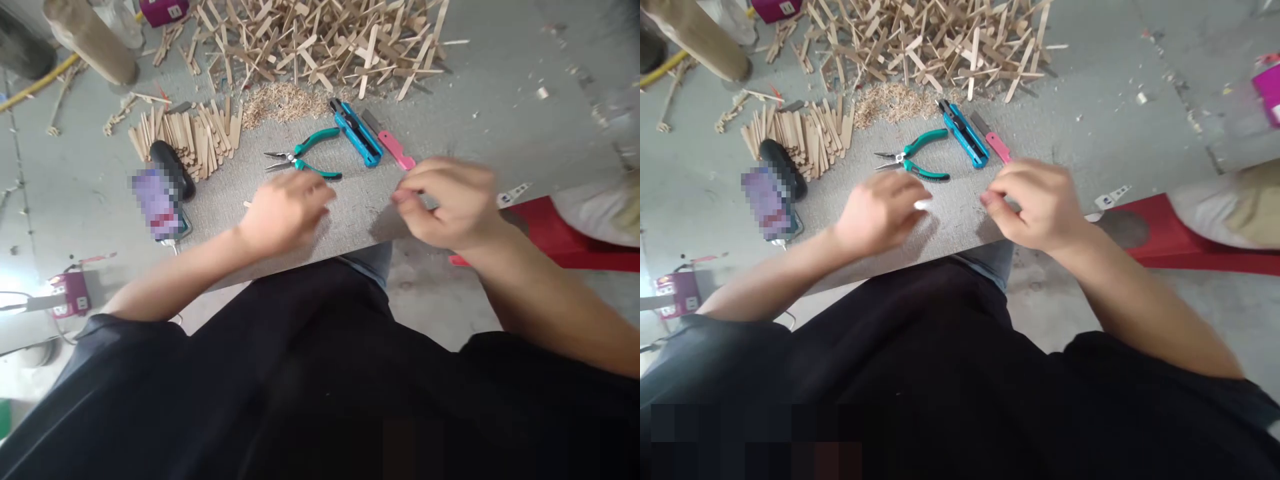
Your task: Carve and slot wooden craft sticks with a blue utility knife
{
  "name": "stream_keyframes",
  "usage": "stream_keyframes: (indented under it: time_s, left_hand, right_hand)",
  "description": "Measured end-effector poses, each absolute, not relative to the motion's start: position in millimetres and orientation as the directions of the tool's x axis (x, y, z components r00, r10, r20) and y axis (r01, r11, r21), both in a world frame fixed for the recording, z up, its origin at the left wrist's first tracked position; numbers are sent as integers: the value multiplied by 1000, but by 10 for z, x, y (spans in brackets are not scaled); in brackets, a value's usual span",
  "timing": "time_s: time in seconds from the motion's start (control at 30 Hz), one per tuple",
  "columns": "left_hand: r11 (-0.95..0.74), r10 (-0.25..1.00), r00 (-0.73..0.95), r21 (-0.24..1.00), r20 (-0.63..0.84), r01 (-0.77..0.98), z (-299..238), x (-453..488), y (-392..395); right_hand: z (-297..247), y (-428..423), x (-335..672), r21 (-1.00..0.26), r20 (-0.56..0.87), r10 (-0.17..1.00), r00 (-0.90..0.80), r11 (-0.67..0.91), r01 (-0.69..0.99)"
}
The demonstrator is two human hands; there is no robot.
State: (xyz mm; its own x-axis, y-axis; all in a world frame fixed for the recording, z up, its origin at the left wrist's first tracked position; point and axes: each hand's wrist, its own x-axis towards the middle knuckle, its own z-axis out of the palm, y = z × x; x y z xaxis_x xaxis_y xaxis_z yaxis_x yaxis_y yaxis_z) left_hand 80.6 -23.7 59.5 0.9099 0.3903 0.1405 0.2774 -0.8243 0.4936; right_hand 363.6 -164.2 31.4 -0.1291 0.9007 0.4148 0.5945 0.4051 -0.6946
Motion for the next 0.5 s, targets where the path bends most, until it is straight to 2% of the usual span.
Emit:
stream_keyframes:
  time_s: [0.1,0.13,0.17,0.23,0.33,0.4,0.5]
  left_hand:
    - [-818,472,879,402,61,412,426,925,385]
    - [-814,475,880,377,-5,442,360,1003,523]
    - [-799,496,867,370,-43,475,298,1080,624]
    - [-777,524,849,373,-66,508,207,1195,746]
    - [-792,506,863,388,-15,471,148,1213,862]
    - [-742,573,815,477,87,471,139,1130,980]
    - [-683,642,733,602,226,413,161,926,1226]
  right_hand:
    - [55,-1630,3363,-523,492,802,-339,584,621]
    - [-2,-1644,3259,-498,485,769,-415,634,592]
    - [-45,-1663,3165,-426,460,686,-563,727,538]
    - [-94,-1703,3036,-354,397,573,-717,817,456]
    - [-121,-1720,2998,-416,229,568,-791,792,448]
    - [-142,-1663,3036,-454,127,563,-817,765,457]
    - [-222,-1409,3126,-481,53,534,-844,754,447]
